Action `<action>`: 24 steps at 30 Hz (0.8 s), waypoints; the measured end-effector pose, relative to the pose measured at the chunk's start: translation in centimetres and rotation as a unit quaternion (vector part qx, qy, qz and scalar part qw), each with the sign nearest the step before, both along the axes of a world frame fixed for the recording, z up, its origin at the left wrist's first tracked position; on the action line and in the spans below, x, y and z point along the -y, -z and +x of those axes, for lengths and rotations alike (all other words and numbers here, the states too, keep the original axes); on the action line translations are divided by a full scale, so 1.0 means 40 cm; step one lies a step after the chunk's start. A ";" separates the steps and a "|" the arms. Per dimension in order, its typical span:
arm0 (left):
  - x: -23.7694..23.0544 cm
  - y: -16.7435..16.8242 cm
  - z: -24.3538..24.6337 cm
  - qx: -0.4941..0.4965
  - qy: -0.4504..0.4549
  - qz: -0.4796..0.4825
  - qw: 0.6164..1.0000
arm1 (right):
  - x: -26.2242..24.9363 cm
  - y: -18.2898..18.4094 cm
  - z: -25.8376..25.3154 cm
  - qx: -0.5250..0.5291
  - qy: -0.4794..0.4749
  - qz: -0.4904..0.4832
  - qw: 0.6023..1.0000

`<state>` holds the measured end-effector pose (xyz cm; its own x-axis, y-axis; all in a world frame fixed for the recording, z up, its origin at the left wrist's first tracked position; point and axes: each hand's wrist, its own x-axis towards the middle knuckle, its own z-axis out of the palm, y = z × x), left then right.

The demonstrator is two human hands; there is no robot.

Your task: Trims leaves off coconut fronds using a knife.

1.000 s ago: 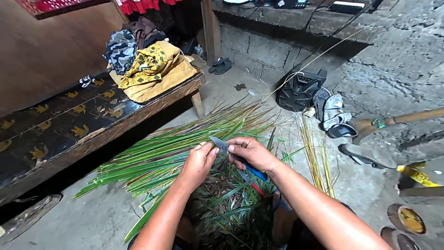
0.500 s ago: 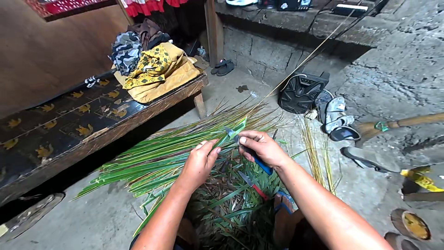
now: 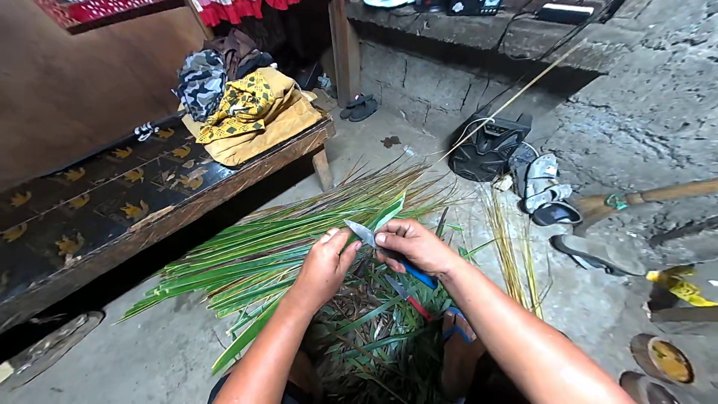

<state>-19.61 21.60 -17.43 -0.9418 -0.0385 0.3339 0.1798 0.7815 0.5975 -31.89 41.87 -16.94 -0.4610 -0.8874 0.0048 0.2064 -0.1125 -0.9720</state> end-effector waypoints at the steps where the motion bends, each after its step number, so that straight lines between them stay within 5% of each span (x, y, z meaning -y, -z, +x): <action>1: 0.002 -0.001 0.000 0.004 0.010 0.003 1.000 | 0.000 0.001 -0.003 0.004 -0.004 -0.001 1.000; 9: 0.010 -0.009 0.005 0.036 0.021 -0.001 0.999 | -0.015 0.002 -0.028 -0.005 0.041 -0.012 0.999; 21: 0.007 0.006 0.014 0.002 -0.034 -0.062 0.998 | -0.010 -0.001 0.010 0.018 -0.050 0.044 0.998; 24: 0.003 0.011 0.010 -0.015 -0.028 0.020 0.999 | 0.003 0.007 0.019 0.041 -0.024 0.039 0.998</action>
